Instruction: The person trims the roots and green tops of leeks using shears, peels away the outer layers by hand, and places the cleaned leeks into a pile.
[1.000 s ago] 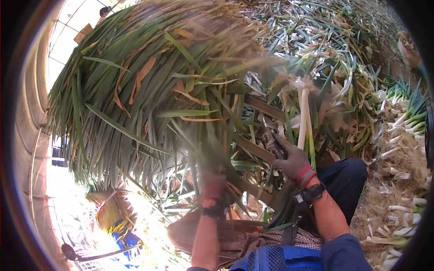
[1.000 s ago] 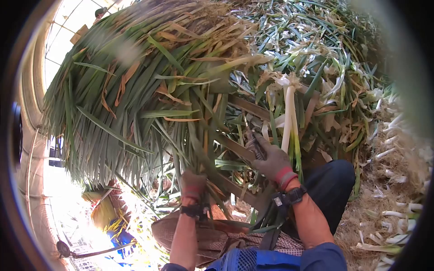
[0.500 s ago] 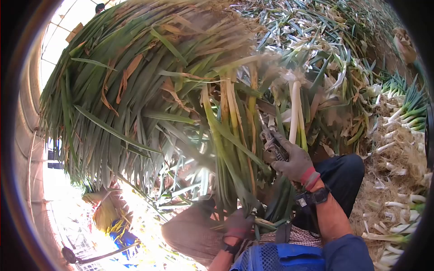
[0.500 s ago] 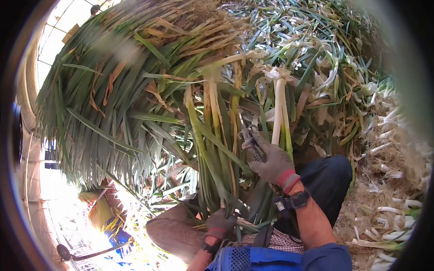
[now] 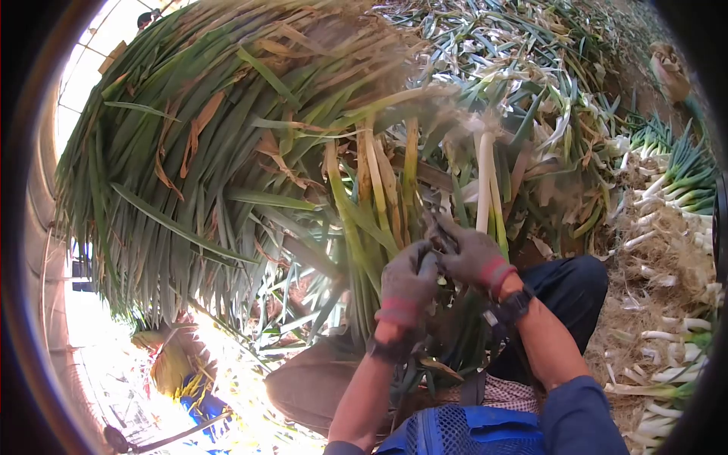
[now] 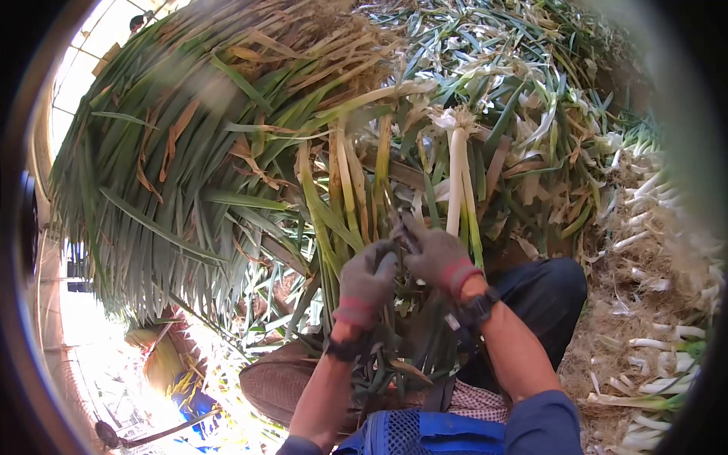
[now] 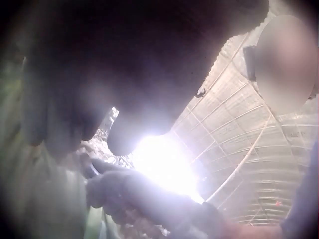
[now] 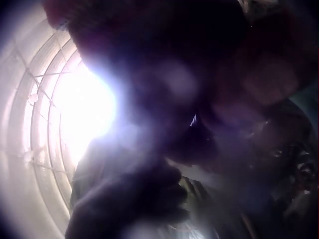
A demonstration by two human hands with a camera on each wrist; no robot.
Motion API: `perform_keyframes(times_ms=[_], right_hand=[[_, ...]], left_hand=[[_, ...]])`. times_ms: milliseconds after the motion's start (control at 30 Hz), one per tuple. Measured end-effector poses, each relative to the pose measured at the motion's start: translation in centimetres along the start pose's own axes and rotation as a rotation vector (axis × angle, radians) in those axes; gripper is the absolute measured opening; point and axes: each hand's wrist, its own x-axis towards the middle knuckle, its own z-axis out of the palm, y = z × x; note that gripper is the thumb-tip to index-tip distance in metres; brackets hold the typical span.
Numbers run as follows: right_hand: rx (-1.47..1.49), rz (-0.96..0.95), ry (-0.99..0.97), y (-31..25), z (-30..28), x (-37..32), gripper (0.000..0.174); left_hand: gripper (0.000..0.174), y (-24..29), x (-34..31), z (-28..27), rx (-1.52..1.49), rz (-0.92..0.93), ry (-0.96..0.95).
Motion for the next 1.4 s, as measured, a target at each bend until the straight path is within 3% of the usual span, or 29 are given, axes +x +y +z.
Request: perform_keyframes(times_ms=[133, 333, 433, 500, 600, 700, 833, 933, 1033, 1233, 1400], right_hand=[[-0.129, 0.012, 0.105, -0.5, -1.3, 5.3, 0.077], [-0.153, 0.061, 0.116, -2.1, -4.4, 11.8, 0.076], [-0.176, 0.133, 0.142, -2.7, -5.8, 14.2, 0.076], [-0.183, 0.186, 0.193, -1.9, -5.8, 15.9, 0.076], [-0.085, 0.025, 0.242, 0.2, -5.8, 15.2, 0.078], [-0.007, 0.083, 0.105, 0.3, -4.7, 11.4, 0.079], [0.101, -0.002, 0.053, 1.0, -1.3, 3.5, 0.089], [0.012, 0.016, -0.025, 1.2, 0.6, -1.5, 0.089], [-0.072, 0.092, -0.085, -0.2, -0.3, -3.1, 0.085], [-0.192, 0.108, 0.088, -0.4, -2.8, 5.0, 0.079], [-0.270, 0.097, 0.110, -1.2, -5.4, 11.2, 0.073]], left_hand=[[0.036, -3.1, 4.5, 2.6, -0.019, 0.033, 0.113], [0.045, -3.3, 8.4, 3.8, 0.379, 0.040, 0.149], [0.046, -4.2, 11.2, 3.5, 0.521, 0.150, 0.250], [0.045, -3.6, 12.7, 2.7, 0.586, 0.030, 0.152], [0.045, -3.1, 14.9, 1.8, 0.628, -0.088, 0.052], [0.047, -3.5, 15.9, 1.7, 0.617, -0.125, 0.028], [0.050, -3.9, 15.3, 2.0, 0.750, -0.070, 0.024], [0.064, -4.3, 15.7, 2.3, 0.642, -0.192, 0.018], [0.070, -3.9, 14.3, 2.0, 0.681, -0.185, -0.047], [0.073, -4.7, 10.4, 2.2, 0.625, -0.089, -0.063], [0.069, -4.6, 7.9, 2.9, 0.570, -0.087, 0.012]])
